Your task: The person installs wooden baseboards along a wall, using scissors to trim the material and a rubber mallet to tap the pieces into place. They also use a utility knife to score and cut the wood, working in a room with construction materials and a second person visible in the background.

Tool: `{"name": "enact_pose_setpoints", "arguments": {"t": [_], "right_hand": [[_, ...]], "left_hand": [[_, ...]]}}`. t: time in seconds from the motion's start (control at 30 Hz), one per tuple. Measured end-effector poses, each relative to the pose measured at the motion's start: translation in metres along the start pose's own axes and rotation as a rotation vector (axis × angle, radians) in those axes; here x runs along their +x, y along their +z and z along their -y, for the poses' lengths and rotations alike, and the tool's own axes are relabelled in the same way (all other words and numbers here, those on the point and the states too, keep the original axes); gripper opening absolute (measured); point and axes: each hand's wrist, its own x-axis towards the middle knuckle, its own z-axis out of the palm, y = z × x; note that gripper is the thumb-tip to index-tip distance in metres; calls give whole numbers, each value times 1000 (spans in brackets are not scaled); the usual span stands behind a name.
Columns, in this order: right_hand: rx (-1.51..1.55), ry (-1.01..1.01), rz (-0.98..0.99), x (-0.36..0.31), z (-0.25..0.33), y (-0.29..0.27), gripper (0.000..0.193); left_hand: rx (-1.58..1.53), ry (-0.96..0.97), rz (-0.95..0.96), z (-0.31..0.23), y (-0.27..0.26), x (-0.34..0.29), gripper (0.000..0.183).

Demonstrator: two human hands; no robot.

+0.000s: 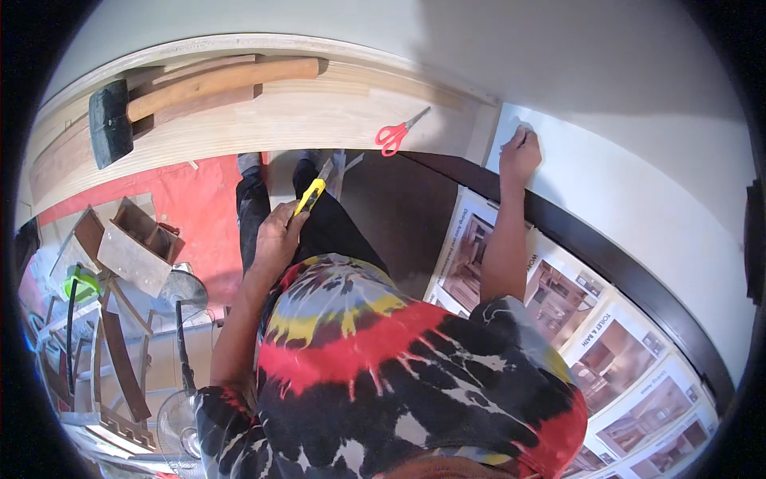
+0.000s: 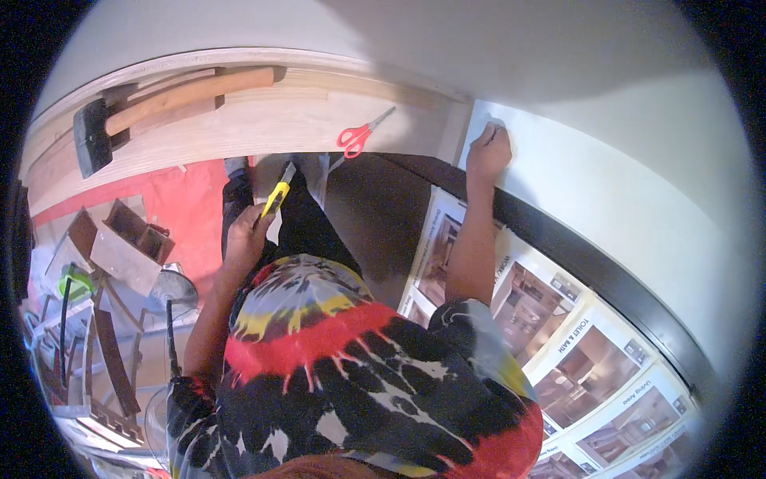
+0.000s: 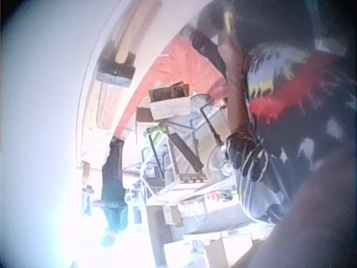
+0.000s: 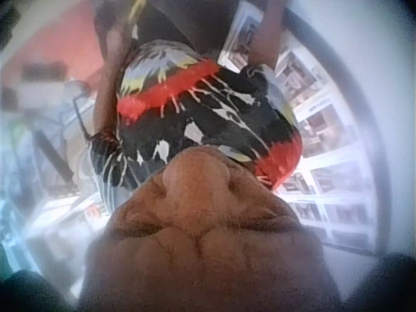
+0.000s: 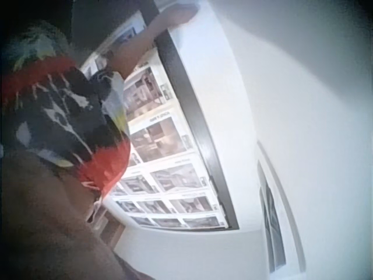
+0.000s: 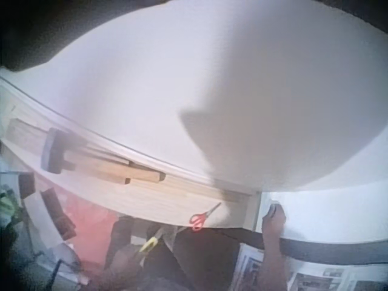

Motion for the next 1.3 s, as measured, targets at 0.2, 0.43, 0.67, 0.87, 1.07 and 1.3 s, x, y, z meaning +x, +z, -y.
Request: {"name": "enact_pose_setpoints", "arguments": {"t": [0.2, 0.43, 0.67, 0.87, 1.07, 1.3], "right_hand": [[-188, -222, 281, 17, 9, 15, 23], [-310, -299, 499, -20, 2, -6, 22], [-234, -230, 488, -12, -1, -2, 21], [-206, -222, 519, 12, 8, 5, 22], [-282, -238, 632, -19, 8, -19, 21], [-258, -339, 541, -5, -7, 1, 20]], "left_hand": [[30, 42, 48, -4, 1, 1, 20], [4, 51, 6, -8, 4, 10, 21], [-38, 41, -27, 3, 11, 1, 21], [43, 26, 18, 12, 6, -4, 21], [-16, 65, -21, 12, 10, -3, 22], [18, 47, -9, 7, 13, -4, 22]]}}
